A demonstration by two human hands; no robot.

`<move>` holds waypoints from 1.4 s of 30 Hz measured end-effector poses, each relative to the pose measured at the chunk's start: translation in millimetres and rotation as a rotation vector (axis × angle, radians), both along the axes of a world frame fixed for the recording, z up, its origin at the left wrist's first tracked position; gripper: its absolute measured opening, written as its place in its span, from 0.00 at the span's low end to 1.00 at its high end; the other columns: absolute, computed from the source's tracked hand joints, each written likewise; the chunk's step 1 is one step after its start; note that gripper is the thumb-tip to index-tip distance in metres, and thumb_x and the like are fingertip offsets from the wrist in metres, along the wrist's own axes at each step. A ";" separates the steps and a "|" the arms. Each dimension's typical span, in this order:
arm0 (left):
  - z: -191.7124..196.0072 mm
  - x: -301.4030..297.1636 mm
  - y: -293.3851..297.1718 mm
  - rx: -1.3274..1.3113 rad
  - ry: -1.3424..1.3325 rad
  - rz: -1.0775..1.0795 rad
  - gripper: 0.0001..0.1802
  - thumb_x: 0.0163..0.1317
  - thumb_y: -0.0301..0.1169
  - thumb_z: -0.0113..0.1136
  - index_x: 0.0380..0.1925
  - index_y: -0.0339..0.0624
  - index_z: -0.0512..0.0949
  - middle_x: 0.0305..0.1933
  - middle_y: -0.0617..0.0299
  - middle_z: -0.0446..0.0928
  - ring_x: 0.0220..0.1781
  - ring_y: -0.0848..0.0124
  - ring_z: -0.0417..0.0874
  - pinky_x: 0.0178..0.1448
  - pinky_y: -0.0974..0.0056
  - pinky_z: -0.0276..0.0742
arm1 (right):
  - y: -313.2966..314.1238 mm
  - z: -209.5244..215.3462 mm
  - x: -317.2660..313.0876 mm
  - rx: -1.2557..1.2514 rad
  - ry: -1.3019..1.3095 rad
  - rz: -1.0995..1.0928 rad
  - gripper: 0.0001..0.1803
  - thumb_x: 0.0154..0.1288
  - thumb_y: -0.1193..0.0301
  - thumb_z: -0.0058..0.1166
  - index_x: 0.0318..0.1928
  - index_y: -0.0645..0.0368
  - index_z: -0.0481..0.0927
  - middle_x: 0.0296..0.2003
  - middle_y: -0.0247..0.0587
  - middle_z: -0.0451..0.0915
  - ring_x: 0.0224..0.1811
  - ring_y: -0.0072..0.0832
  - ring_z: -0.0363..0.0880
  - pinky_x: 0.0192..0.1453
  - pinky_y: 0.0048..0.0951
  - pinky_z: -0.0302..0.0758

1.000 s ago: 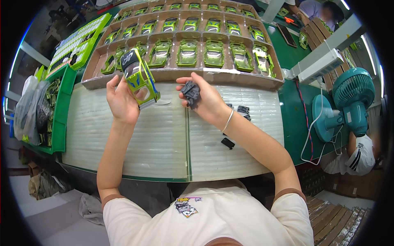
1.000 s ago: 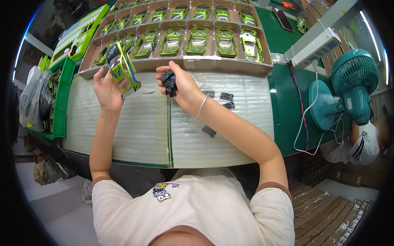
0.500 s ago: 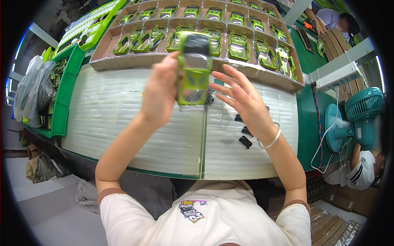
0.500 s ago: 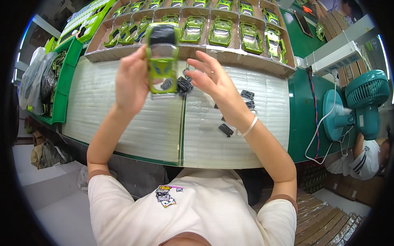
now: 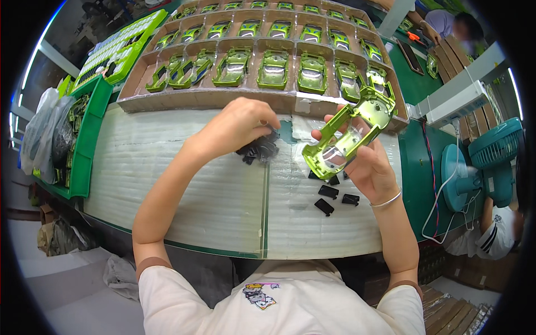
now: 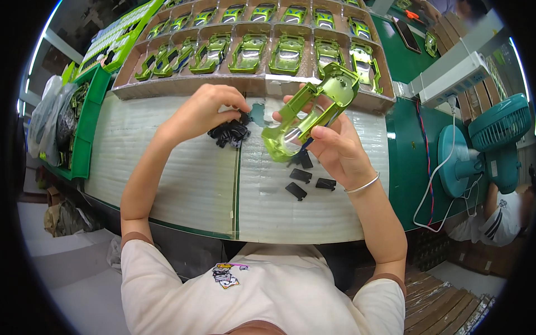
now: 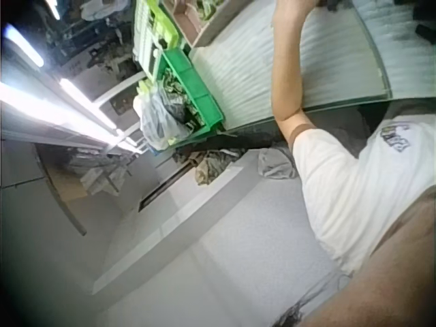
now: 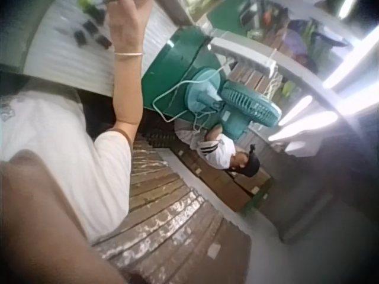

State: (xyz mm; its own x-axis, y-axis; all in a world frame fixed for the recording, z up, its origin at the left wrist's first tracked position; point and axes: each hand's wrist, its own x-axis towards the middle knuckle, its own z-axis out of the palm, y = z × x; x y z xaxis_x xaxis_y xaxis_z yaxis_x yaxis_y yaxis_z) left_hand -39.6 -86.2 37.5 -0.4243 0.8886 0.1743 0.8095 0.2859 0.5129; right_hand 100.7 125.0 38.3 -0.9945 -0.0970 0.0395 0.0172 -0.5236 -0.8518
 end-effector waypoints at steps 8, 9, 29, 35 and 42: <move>-12.3 -3.5 1.1 -0.011 0.041 0.063 0.07 0.46 0.21 0.60 0.28 0.36 0.77 0.30 0.58 0.74 0.31 0.65 0.77 0.37 0.65 0.73 | 3.8 -4.5 -2.7 -0.046 0.075 -0.041 0.37 0.47 0.80 0.57 0.59 0.60 0.57 0.58 0.48 0.62 0.59 0.42 0.64 0.61 0.39 0.65; -8.6 -3.6 2.3 -0.045 -0.030 0.098 0.06 0.46 0.21 0.61 0.27 0.36 0.77 0.29 0.59 0.74 0.31 0.67 0.77 0.36 0.65 0.74 | 5.6 -4.6 -3.0 -0.061 0.064 -0.047 0.37 0.46 0.84 0.56 0.59 0.59 0.58 0.58 0.47 0.63 0.60 0.39 0.63 0.62 0.39 0.65; 28.2 79.9 21.0 0.483 -0.614 0.105 0.07 0.48 0.18 0.60 0.29 0.36 0.80 0.28 0.60 0.79 0.30 0.75 0.80 0.33 0.73 0.77 | -11.9 -22.0 -4.3 0.253 0.651 -0.137 0.31 0.43 0.81 0.64 0.48 0.55 0.64 0.54 0.51 0.66 0.58 0.35 0.66 0.59 0.33 0.68; 24.9 78.9 21.9 0.461 -0.505 0.074 0.07 0.48 0.19 0.60 0.29 0.37 0.81 0.28 0.60 0.79 0.28 0.75 0.79 0.33 0.72 0.76 | -7.7 -22.3 -7.5 0.322 0.746 -0.106 0.29 0.44 0.81 0.63 0.48 0.55 0.66 0.54 0.52 0.66 0.58 0.38 0.66 0.59 0.33 0.68; 23.4 80.9 23.8 0.459 -0.377 0.067 0.07 0.47 0.20 0.61 0.29 0.38 0.80 0.27 0.60 0.79 0.26 0.73 0.79 0.31 0.71 0.75 | -6.6 -13.6 -6.0 0.482 0.860 -0.119 0.27 0.45 0.82 0.61 0.47 0.56 0.68 0.54 0.52 0.66 0.57 0.38 0.67 0.57 0.33 0.69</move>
